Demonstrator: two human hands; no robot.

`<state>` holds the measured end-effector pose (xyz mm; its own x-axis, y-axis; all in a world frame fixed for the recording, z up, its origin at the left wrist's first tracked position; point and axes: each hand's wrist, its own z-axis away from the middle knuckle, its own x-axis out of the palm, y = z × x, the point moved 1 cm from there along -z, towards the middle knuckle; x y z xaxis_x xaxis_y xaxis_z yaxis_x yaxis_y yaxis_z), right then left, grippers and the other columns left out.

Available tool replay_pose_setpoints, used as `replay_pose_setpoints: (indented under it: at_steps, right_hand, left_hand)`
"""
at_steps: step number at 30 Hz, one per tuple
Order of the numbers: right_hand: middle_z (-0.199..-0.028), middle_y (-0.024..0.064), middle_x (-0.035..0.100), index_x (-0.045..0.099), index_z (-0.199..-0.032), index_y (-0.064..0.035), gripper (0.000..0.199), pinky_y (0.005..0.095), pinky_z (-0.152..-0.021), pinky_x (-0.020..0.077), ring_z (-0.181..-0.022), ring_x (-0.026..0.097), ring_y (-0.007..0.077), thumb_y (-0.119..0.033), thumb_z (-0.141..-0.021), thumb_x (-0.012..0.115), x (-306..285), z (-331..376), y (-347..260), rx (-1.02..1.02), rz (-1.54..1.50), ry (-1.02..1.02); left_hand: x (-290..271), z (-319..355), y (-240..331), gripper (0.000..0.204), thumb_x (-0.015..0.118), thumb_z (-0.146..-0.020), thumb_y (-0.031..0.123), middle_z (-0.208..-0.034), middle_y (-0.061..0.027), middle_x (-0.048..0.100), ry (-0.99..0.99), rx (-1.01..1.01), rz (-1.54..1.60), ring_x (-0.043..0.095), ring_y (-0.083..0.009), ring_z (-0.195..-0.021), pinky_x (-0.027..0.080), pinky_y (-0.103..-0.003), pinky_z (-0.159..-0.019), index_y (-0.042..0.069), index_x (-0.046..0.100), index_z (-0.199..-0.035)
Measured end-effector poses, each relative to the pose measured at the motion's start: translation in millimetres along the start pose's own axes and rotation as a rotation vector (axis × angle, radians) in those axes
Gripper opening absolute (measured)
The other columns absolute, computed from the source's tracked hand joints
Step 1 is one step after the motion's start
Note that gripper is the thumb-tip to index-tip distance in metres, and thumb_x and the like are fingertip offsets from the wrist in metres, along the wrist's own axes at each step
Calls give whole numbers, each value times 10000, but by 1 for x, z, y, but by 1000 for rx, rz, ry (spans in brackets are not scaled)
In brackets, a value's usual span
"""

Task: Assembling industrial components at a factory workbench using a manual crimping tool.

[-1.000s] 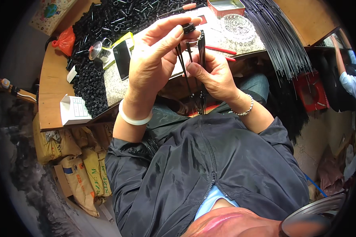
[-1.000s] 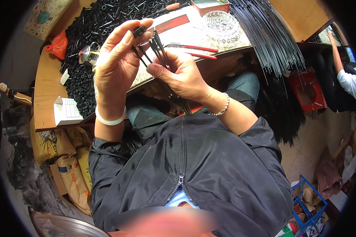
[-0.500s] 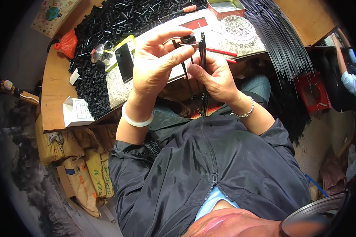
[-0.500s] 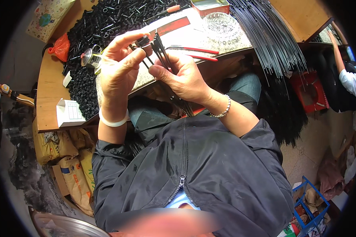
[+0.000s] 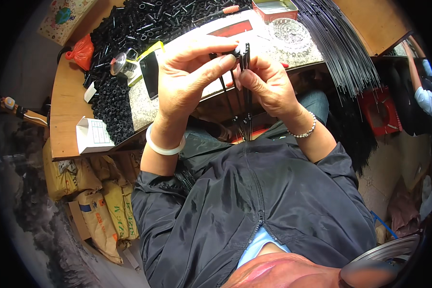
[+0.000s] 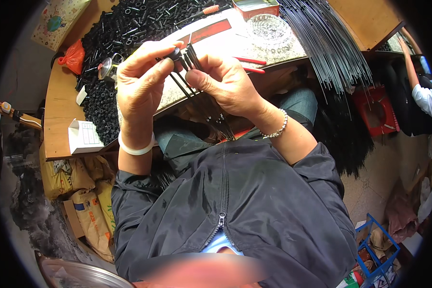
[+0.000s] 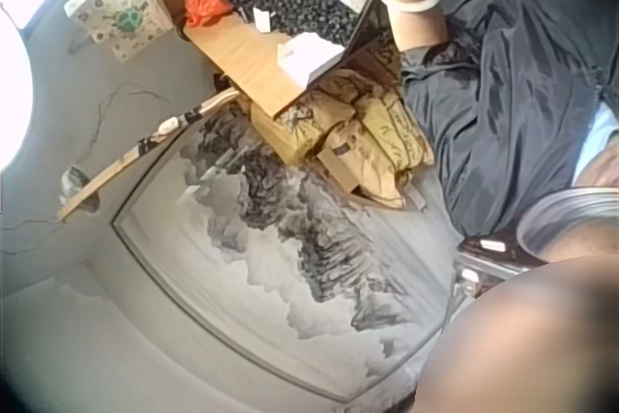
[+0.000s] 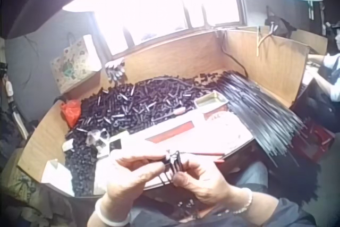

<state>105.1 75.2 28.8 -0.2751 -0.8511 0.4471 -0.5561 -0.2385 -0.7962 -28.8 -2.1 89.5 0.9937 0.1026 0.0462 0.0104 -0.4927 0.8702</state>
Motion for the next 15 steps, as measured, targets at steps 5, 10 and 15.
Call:
replay_pose_setpoints:
  at_steps: [5,10,15]
  right_hand:
    - [-833,13,596,587,-904,-20,107,228,-727,463,-786,559,86,-111,-850,605,2,-1,-1,-6,-38,27]
    - [-867,39,615,582,-982,27,182,226,-653,501,-749,574,67,-69,-832,620,2,-2,-3,23,0,68]
    - [-871,65,625,574,-964,25,189,240,-651,516,-730,598,95,-93,-827,628,-12,-5,10,98,-118,-16]
  left_hand:
    - [1,1,2,239,597,-761,-77,-990,-163,593,15,29,-27,587,-182,-854,486,-272,-791,-67,605,-1000]
    - [0,2,3,238,602,-755,-86,-979,-156,596,50,-8,36,588,-182,-881,483,-277,-805,-72,608,-992]
    - [-2,0,-2,242,620,-761,-50,-1003,-173,595,-25,-3,99,586,-206,-945,466,-276,-842,-63,607,-1002]
